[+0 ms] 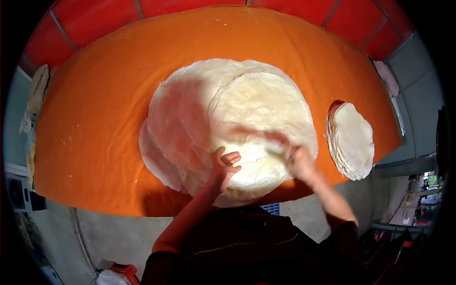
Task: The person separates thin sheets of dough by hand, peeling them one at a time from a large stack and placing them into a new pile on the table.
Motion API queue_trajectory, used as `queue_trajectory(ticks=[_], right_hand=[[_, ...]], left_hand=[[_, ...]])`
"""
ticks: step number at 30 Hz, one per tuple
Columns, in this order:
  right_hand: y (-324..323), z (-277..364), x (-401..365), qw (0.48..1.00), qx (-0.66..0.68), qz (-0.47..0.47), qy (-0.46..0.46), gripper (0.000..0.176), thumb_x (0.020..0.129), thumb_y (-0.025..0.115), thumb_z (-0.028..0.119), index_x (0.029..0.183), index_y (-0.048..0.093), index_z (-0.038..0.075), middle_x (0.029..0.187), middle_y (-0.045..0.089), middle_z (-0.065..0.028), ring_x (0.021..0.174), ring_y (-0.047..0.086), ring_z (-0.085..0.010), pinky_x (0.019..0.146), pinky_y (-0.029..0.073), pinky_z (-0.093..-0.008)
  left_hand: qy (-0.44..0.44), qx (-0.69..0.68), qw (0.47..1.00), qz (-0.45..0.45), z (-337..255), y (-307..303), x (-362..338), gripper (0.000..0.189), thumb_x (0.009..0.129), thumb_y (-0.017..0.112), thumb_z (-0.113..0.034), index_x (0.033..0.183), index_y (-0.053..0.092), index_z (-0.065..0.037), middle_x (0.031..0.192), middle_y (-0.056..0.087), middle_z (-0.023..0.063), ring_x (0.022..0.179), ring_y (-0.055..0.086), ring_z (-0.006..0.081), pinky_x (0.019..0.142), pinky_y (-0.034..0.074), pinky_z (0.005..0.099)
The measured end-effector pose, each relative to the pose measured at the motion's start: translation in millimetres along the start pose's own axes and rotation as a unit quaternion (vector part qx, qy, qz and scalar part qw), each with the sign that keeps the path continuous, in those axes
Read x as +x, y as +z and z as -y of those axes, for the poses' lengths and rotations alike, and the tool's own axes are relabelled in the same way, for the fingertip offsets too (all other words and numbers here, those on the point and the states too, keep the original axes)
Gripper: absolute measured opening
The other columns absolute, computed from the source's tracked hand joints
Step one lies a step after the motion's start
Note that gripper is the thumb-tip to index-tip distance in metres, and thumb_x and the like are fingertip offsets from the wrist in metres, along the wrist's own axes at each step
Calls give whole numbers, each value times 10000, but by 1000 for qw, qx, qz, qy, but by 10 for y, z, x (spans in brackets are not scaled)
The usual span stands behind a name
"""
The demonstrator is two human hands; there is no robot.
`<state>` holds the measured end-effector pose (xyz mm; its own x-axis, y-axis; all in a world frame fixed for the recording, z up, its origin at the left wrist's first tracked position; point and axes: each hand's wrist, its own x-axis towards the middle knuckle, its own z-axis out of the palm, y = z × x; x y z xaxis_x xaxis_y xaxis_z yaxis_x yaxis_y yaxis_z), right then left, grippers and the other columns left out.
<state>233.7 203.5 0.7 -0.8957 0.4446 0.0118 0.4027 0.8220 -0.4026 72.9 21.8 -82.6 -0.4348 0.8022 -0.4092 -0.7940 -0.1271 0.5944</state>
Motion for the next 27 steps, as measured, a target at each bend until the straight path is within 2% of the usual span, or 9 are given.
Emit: queue_trajectory(ticks=[4, 5, 8, 12, 13, 17, 18, 21, 27], right_hand=[[-1503, 177, 743, 984, -77, -161, 22, 154, 728, 593, 26, 629, 482, -15, 517, 458, -58, 481, 423, -139, 445, 380, -315], [-1809, 417, 834, 978, -77, -193, -20, 126, 692, 576, -28, 810, 610, -5, 526, 468, -174, 435, 438, -179, 449, 390, -300], [-2111, 736, 1030, 942, -131, -271, -150, 152, 699, 531, -35, 822, 604, 18, 547, 483, -193, 456, 502, -234, 458, 412, -343], [-1651, 915, 1057, 891, -336, -267, -148, 236, 678, 549, 41, 910, 598, 38, 653, 597, -123, 578, 588, -275, 537, 476, -355], [-1377, 807, 1105, 882, -295, -286, -232, 278, 670, 551, 54, 943, 580, 17, 751, 609, -143, 682, 605, -272, 601, 490, -343], [-142, 200, 1131, 954, -200, -97, -199, 223, 697, 514, 27, 908, 579, 2, 904, 615, -134, 793, 603, -289, 646, 491, -349], [-187, 239, 1164, 957, -240, 149, -59, 211, 714, 505, 20, 900, 604, 16, 923, 616, -137, 814, 599, -301, 665, 487, -369], [-191, 38, 1078, 982, -109, -35, -152, 231, 712, 518, 20, 918, 621, 38, 938, 613, -142, 826, 594, -307, 680, 483, -385], [160, -285, 509, 974, -150, -71, -157, 439, 632, 578, 16, 1071, 556, 22, 966, 608, -128, 889, 589, -248, 667, 507, -337]], left_hand=[[29, 29, 999, 17, 36, -119, -20, 582, 713, 517, 90, 1219, 284, -80, 1184, 428, 153, 1080, 449, 260, 906, 371, 415], [43, 96, 994, -15, 28, -178, -44, 572, 713, 533, 77, 1211, 293, -70, 1148, 444, 144, 1053, 464, 249, 889, 386, 392], [103, 301, 944, -91, -126, -304, -122, 495, 708, 599, 31, 1144, 369, -16, 986, 500, 107, 917, 527, 205, 811, 441, 294], [158, 288, 936, -130, -379, -85, -337, 384, 689, 565, 26, 1052, 439, 36, 925, 498, 109, 872, 543, 193, 782, 453, 294], [147, 251, 952, -92, -419, -33, -323, 379, 692, 552, 39, 1054, 438, 36, 940, 500, 115, 885, 540, 202, 798, 449, 308], [27, -1, 1000, 12, -294, -5, 87, 341, 697, 504, 89, 1026, 447, 22, 979, 515, 143, 925, 531, 248, 863, 428, 375], [-22, -88, 995, 27, -256, -5, 199, 328, 696, 493, 100, 1010, 452, 15, 984, 521, 150, 931, 529, 262, 879, 421, 394], [-99, -148, 984, 2, -249, 54, 327, 281, 695, 481, 100, 950, 462, -15, 963, 537, 162, 937, 526, 299, 903, 402, 426], [-151, 8, 987, -55, -364, 275, 306, 357, 662, 430, 132, 1004, 420, 28, 1056, 479, 205, 1081, 441, 371, 973, 349, 467]])
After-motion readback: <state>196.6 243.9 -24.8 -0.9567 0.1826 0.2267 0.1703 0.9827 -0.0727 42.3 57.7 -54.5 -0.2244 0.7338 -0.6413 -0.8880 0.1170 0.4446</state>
